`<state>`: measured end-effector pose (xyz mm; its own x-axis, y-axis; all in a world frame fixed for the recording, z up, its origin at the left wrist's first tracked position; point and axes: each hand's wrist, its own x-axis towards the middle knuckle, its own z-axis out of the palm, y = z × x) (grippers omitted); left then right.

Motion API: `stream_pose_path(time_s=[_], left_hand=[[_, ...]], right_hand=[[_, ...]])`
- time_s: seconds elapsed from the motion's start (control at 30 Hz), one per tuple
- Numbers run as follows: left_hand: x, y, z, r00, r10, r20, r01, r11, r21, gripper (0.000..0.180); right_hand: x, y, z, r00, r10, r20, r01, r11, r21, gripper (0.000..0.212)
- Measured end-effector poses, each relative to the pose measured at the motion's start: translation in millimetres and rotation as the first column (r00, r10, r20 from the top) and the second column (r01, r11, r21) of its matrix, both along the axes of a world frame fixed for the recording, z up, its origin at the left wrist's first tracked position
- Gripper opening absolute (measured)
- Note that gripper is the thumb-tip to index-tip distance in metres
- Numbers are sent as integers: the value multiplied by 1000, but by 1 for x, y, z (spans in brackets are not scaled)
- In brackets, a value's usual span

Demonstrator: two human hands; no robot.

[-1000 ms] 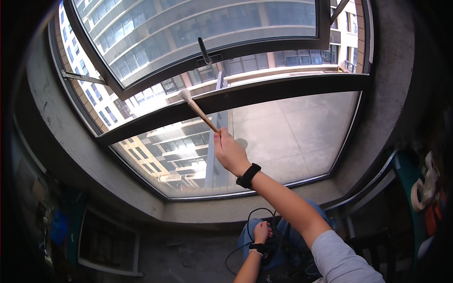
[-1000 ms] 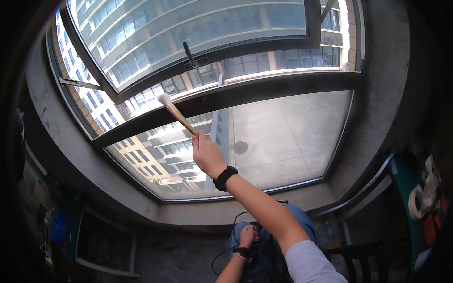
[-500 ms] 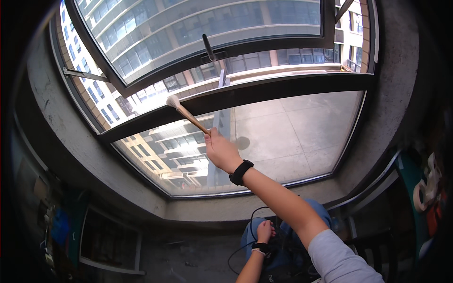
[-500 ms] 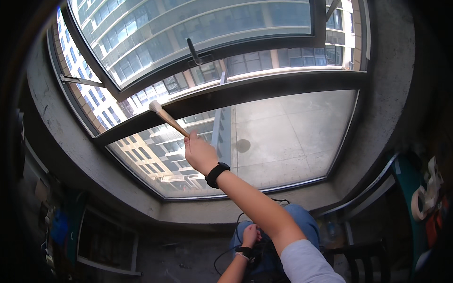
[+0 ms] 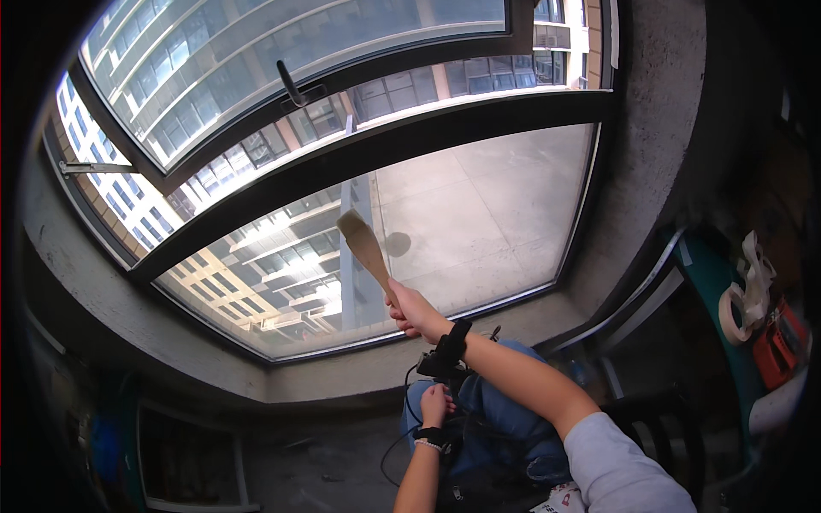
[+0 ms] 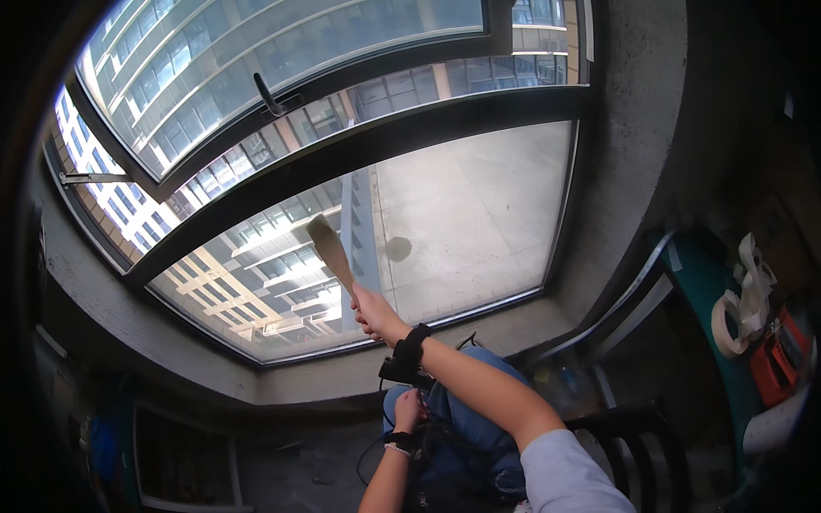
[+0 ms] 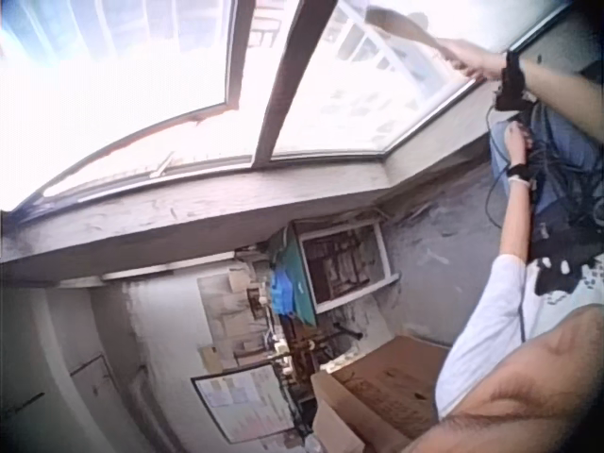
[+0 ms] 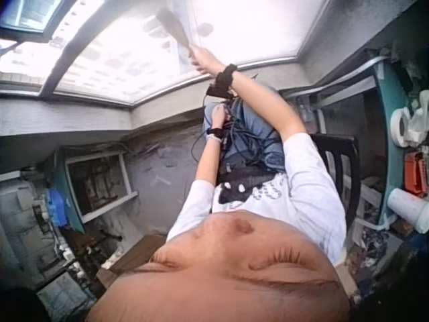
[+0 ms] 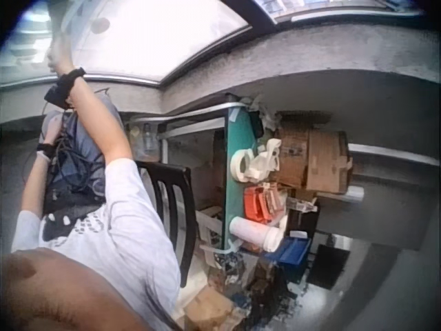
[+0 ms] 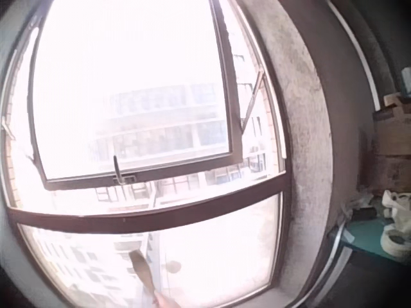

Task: Cleaning the interior and exterior window frame and glass with a brush.

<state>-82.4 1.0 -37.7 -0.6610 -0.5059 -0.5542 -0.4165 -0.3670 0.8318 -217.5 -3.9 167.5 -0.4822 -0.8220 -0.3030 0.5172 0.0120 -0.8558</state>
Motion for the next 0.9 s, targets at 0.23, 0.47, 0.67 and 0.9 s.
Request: stream_pose_path(time_s=[0.23, 0.47, 0.67, 0.9], left_hand=[[-2, 1, -6, 998, 7, 58, -7, 1000, 3, 26], [1, 2, -4, 999, -51, 16, 51, 998, -31, 25], [-3, 1, -4, 995, 17, 96, -24, 997, 72, 25], [4, -3, -11, 999, -47, 26, 47, 999, -16, 27]], right_hand=[[8, 3, -34, 984, 45, 173, -49, 999, 18, 44], [4, 10, -73, 867, 233, 440, -319, 938, 132, 42], [-5, 14, -63, 915, 44, 401, -95, 990, 107, 29], [19, 18, -43, 997, -17, 73, 11, 996, 87, 35]])
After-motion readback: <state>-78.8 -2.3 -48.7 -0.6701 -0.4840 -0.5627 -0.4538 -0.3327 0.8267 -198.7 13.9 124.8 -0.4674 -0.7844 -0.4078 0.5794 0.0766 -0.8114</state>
